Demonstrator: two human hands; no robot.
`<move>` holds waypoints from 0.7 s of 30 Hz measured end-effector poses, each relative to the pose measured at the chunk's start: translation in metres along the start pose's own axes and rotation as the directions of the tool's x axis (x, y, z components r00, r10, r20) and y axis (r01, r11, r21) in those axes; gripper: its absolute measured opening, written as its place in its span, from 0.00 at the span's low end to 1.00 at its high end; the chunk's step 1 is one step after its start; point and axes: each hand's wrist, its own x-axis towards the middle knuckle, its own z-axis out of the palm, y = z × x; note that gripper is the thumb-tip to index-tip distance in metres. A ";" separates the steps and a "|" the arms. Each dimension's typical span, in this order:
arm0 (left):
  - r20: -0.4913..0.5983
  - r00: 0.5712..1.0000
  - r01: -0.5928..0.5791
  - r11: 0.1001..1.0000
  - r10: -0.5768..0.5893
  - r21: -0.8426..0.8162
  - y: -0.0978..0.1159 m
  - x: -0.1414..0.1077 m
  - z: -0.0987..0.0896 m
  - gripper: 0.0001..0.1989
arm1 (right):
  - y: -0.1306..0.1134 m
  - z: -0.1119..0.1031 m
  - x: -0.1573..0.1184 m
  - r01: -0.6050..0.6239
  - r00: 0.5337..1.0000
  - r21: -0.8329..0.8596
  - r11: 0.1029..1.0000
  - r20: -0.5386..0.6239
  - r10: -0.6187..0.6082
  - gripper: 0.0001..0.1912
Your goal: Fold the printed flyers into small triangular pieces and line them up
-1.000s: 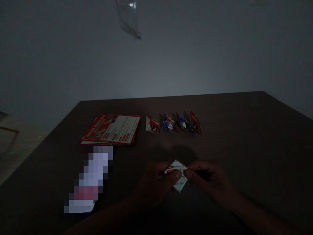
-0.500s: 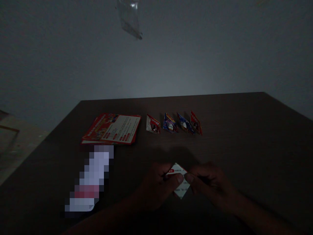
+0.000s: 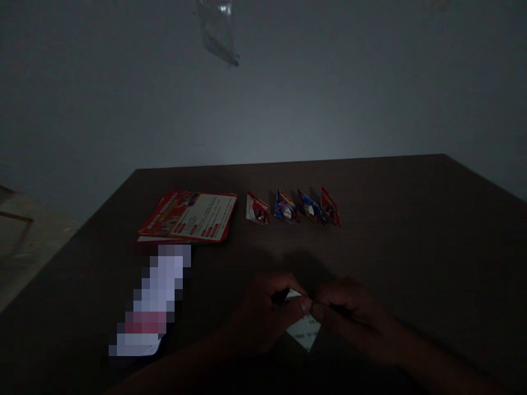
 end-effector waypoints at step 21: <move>-0.040 0.992 0.117 0.993 -0.117 -0.008 0.003 0.003 -0.002 0.21 | 0.003 0.000 -0.002 -0.033 0.999 0.079 0.996 0.010 0.032 0.18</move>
